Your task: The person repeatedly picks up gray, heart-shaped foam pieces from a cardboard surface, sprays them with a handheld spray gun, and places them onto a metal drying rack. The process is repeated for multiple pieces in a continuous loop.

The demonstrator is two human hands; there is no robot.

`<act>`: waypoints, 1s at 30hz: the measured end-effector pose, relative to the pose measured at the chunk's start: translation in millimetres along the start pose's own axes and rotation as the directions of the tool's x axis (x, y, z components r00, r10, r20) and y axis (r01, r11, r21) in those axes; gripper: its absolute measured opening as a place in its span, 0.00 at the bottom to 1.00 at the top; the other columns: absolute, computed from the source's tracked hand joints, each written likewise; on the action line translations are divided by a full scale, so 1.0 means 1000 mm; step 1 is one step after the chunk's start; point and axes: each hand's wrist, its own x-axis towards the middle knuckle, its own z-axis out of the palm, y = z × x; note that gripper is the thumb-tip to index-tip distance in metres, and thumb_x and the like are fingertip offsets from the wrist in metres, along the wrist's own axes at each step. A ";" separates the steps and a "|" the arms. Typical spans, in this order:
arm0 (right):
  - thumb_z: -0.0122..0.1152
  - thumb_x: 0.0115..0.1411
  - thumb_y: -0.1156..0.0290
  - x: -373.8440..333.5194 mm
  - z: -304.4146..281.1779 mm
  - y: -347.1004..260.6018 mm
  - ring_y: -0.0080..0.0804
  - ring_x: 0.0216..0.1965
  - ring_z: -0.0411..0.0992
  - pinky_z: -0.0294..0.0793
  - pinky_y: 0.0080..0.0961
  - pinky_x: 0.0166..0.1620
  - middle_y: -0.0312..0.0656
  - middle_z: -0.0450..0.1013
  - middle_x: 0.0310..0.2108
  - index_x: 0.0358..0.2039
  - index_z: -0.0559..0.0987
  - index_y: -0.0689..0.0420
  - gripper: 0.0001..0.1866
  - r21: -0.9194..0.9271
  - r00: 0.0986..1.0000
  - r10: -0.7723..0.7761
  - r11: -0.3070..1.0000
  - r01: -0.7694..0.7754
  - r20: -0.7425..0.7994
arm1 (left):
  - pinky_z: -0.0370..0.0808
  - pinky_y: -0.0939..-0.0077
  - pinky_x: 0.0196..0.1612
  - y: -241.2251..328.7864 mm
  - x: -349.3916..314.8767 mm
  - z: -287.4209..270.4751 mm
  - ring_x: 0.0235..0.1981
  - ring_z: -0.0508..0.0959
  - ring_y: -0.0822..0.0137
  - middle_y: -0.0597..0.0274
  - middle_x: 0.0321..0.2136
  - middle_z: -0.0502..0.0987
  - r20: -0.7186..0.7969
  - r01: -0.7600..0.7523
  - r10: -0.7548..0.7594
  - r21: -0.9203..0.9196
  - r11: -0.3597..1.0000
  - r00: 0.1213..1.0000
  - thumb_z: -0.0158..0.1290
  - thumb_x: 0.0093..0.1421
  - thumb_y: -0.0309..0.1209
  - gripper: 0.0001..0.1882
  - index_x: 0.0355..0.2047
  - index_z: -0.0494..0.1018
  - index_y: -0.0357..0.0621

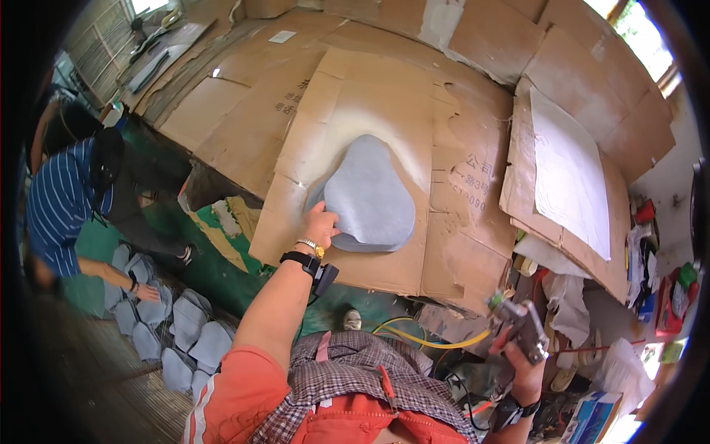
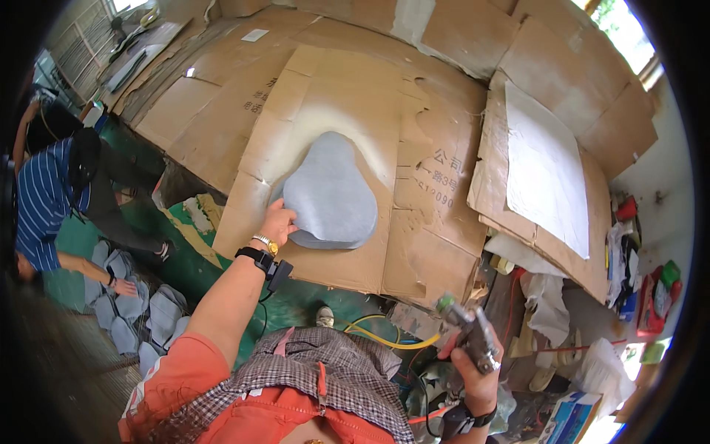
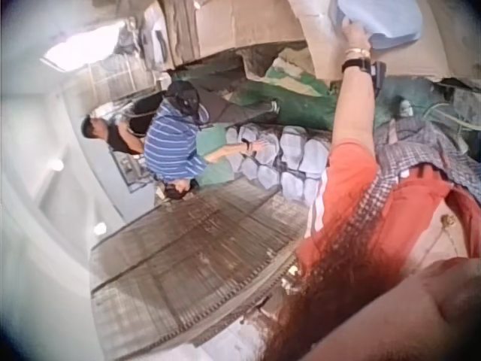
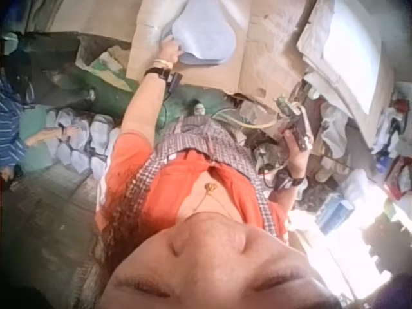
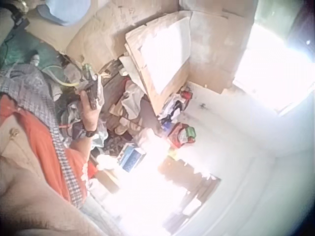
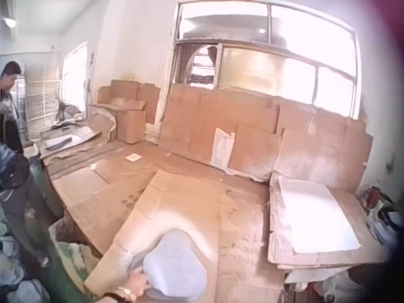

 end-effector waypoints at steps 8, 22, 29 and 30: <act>0.65 0.50 0.68 0.028 0.026 0.027 0.31 0.30 0.73 0.72 0.26 0.37 0.44 0.73 0.29 0.55 0.66 0.65 0.33 -0.005 0.989 0.057 0.998 -0.056 0.135 | 0.80 0.65 0.38 0.053 -0.060 0.023 0.38 0.77 0.64 0.59 0.38 0.74 0.320 -0.137 0.287 -0.419 0.897 0.903 0.44 0.46 0.15 0.26 0.48 0.69 0.42; 0.58 0.51 0.82 0.045 0.271 0.098 0.31 0.35 0.74 0.75 0.27 0.42 0.41 0.73 0.33 0.52 0.69 0.65 0.25 -0.473 0.435 0.524 0.851 -0.228 0.733 | 0.73 0.66 0.52 -0.012 -0.330 -0.241 0.49 0.74 0.66 0.59 0.50 0.71 -0.113 -0.246 0.283 -0.834 0.493 0.952 0.47 0.52 0.15 0.38 0.65 0.52 0.46; 0.64 0.48 0.81 0.006 0.365 0.166 0.29 0.34 0.76 0.75 0.24 0.40 0.39 0.75 0.31 0.46 0.71 0.59 0.23 -0.687 0.212 0.684 0.723 -0.069 0.698 | 0.73 0.67 0.51 -0.106 -0.298 -0.395 0.48 0.74 0.65 0.59 0.49 0.72 -0.567 -0.609 0.238 -0.774 0.173 0.789 0.41 0.53 0.14 0.34 0.62 0.56 0.45; 0.65 0.48 0.81 -0.001 0.377 0.175 0.28 0.34 0.76 0.75 0.23 0.40 0.38 0.75 0.32 0.46 0.71 0.59 0.23 -0.706 0.194 0.703 0.705 -0.068 0.684 | 0.73 0.65 0.52 -0.119 -0.279 -0.423 0.48 0.74 0.64 0.59 0.48 0.72 -0.635 -0.663 0.194 -0.732 0.158 0.748 0.41 0.52 0.14 0.33 0.61 0.57 0.45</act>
